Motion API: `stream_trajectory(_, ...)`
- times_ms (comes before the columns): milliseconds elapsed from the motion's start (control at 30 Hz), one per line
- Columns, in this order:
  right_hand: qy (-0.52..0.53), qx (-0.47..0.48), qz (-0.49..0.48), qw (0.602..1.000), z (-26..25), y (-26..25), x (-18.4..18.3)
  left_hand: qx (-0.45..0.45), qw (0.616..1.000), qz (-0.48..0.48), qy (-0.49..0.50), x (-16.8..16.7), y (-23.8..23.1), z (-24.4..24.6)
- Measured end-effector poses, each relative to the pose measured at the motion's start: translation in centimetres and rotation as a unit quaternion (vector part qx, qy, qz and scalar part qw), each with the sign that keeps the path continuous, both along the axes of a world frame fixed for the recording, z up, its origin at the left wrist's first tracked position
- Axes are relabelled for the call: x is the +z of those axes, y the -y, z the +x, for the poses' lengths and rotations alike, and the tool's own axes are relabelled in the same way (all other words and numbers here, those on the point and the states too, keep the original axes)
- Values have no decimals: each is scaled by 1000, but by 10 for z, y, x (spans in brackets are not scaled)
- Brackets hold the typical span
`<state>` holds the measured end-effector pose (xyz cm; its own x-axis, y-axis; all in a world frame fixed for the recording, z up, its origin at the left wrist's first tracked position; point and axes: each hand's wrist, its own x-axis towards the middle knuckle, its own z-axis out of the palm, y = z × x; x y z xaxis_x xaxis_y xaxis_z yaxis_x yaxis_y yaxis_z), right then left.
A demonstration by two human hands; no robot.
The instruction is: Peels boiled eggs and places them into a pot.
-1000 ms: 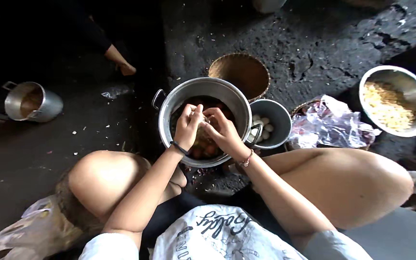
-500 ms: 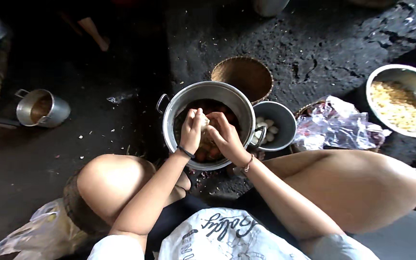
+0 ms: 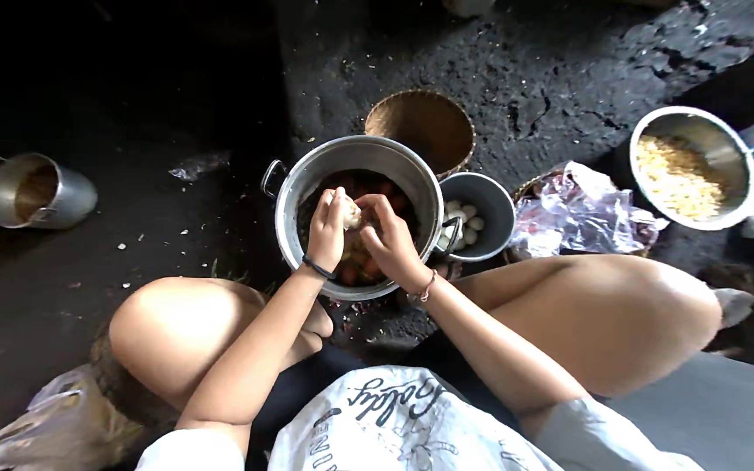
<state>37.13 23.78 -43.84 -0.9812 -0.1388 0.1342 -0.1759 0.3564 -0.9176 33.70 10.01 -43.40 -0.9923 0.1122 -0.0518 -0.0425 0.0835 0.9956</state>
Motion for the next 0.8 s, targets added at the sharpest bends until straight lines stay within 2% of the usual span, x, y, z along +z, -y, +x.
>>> stream_trajectory(200, -14, 21, -20, 999, -4, -5, 3, -14, 999, -25, 15, 6, 6, 5)
stream_trajectory(467, -14, -9, 12, 1000, -2, 0, 4, -26, 998, -49, 1, 0, 8, 9)
stream_trajectory(667, 35, -15, -1, 999, 4, -2, 12, -11, 1000, 4, 26, 1, -1, -1)
stream_trajectory(800, 4, -9, 13, 1000, 6, -3, 10, -10, 997, 24, 74, 2, 1, -3)
